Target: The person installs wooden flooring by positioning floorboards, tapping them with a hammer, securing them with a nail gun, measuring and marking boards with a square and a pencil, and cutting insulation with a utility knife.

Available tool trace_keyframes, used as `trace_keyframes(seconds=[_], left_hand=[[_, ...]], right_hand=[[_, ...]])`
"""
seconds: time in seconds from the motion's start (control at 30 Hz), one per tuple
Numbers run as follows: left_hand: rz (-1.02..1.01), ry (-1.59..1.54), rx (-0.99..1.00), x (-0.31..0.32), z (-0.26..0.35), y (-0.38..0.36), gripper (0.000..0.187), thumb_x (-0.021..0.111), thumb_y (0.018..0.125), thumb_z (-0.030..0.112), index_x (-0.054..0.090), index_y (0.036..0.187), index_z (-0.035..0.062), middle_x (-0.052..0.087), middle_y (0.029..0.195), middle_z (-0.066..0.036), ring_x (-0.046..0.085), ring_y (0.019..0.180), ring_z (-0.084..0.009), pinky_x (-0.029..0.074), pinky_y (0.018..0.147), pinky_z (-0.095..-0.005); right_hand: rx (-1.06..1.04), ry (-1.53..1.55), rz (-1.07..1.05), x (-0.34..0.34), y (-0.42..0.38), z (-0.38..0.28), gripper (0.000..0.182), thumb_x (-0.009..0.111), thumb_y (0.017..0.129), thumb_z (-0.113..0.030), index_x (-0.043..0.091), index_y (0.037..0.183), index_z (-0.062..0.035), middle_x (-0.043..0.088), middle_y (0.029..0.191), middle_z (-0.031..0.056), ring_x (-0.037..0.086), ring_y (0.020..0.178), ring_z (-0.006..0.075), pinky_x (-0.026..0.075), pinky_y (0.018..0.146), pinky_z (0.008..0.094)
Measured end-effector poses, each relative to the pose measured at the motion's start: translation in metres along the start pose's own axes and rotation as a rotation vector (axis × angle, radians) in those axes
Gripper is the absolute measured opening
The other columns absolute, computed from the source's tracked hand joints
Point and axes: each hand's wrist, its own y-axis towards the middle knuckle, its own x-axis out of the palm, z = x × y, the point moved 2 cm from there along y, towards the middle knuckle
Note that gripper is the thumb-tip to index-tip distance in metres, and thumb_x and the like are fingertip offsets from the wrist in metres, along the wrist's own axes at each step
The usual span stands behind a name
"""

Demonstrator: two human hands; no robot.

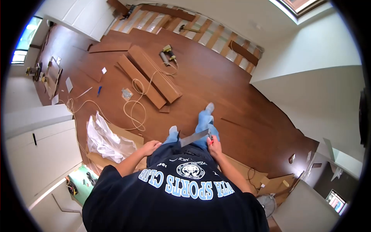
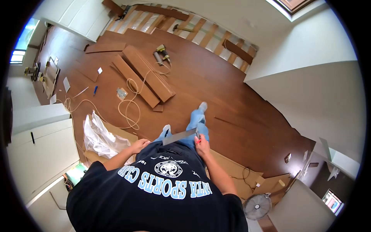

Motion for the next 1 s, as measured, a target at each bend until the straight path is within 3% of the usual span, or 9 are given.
trace_keyframes(seconds=[0.07,0.1,0.2,0.37,0.43,0.67,0.8,0.9,1.0], left_hand=[[-0.016,-0.25,-0.106,-0.004,0.021,0.044,0.049,0.051,0.107,0.045,0.072,0.12,0.0021,0.072,0.117,-0.022,0.068,0.114,-0.0352,0.052,0.098,-0.0434],[0.019,-0.286,-0.176,-0.006,0.037,0.065,0.049,0.055,0.106,0.047,0.072,0.117,0.0021,0.073,0.111,-0.019,0.07,0.107,-0.0319,0.053,0.094,-0.0422],[0.173,-0.232,-0.158,-0.002,0.079,0.13,0.046,0.06,0.104,0.045,0.071,0.11,0.0012,0.072,0.102,-0.02,0.069,0.097,-0.0325,0.053,0.088,-0.0428],[0.377,-0.123,-0.239,-0.06,0.187,0.193,0.041,0.058,0.106,0.037,0.063,0.089,0.0004,0.066,0.084,-0.02,0.062,0.076,-0.0356,0.048,0.072,-0.0468],[0.26,-0.312,-0.421,-0.077,0.215,0.192,0.039,0.057,0.108,0.034,0.066,0.09,0.0008,0.064,0.079,-0.005,0.056,0.075,-0.0138,0.048,0.069,-0.0367],[-0.152,-0.545,-0.398,-0.132,0.257,0.241,0.039,0.053,0.111,0.032,0.069,0.088,0.0034,0.059,0.076,0.009,0.05,0.067,-0.0036,0.044,0.063,-0.0265],[-0.353,-0.419,-0.346,-0.262,0.261,0.415,0.038,0.065,0.102,0.031,0.068,0.075,0.0039,0.064,0.065,-0.005,0.059,0.061,-0.0117,0.051,0.064,-0.0341],[0.282,-0.44,-0.236,-0.338,0.188,0.601,0.019,0.056,0.1,0.008,0.065,0.084,0.0016,0.067,0.077,-0.006,0.062,0.073,-0.0159,0.054,0.07,-0.0358],[0.692,-0.555,-0.045,-0.376,0.069,0.794,0.041,0.054,0.111,0.028,0.059,0.079,0.0027,0.057,0.073,-0.001,0.054,0.07,-0.0112,0.045,0.065,-0.0296]], right_hand=[[0.023,0.151,0.086,-0.009,0.046,0.036,0.047,0.056,0.105,-0.05,0.061,0.119,-0.0057,0.066,0.082,0.0221,0.068,0.075,0.0377,0.051,0.069,0.0479],[0.153,0.164,0.003,-0.037,0.067,0.028,0.05,0.055,0.104,-0.052,0.062,0.121,-0.0049,0.07,0.093,0.0283,0.069,0.092,0.0476,0.051,0.077,0.0538],[0.118,0.21,0.148,-0.103,0.145,0.035,0.049,0.056,0.105,-0.049,0.062,0.121,-0.0034,0.067,0.086,0.0247,0.067,0.081,0.0405,0.051,0.072,0.0492],[0.22,0.533,-0.039,-0.193,0.194,0.051,0.042,0.054,0.109,-0.042,0.068,0.111,-0.0024,0.055,0.08,-0.0016,0.049,0.075,0.0103,0.041,0.071,0.0287],[0.297,0.642,-0.12,-0.225,0.184,0.053,0.041,0.054,0.109,-0.041,0.069,0.111,-0.0029,0.055,0.08,-0.0018,0.048,0.076,0.0095,0.04,0.072,0.0276],[0.436,0.677,-0.224,-0.321,0.26,-0.028,0.036,0.053,0.111,-0.038,0.068,0.112,-0.005,0.056,0.079,-0.0038,0.045,0.076,0.0063,0.036,0.072,0.0235],[0.473,0.617,-0.222,-0.303,0.392,-0.031,0.037,0.052,0.111,-0.037,0.057,0.127,-0.0041,0.064,0.085,0.002,0.051,0.074,0.0074,0.043,0.068,0.0235],[0.313,0.566,-0.047,-0.273,0.564,-0.004,0.043,0.054,0.11,-0.039,0.053,0.133,-0.0026,0.062,0.09,0.003,0.053,0.071,0.0084,0.043,0.059,0.0246],[-0.017,0.175,0.219,-0.224,0.779,0.044,0.044,0.059,0.108,-0.034,0.055,0.133,0.002,0.058,0.102,0.0058,0.054,0.092,0.0161,0.046,0.088,0.029]])
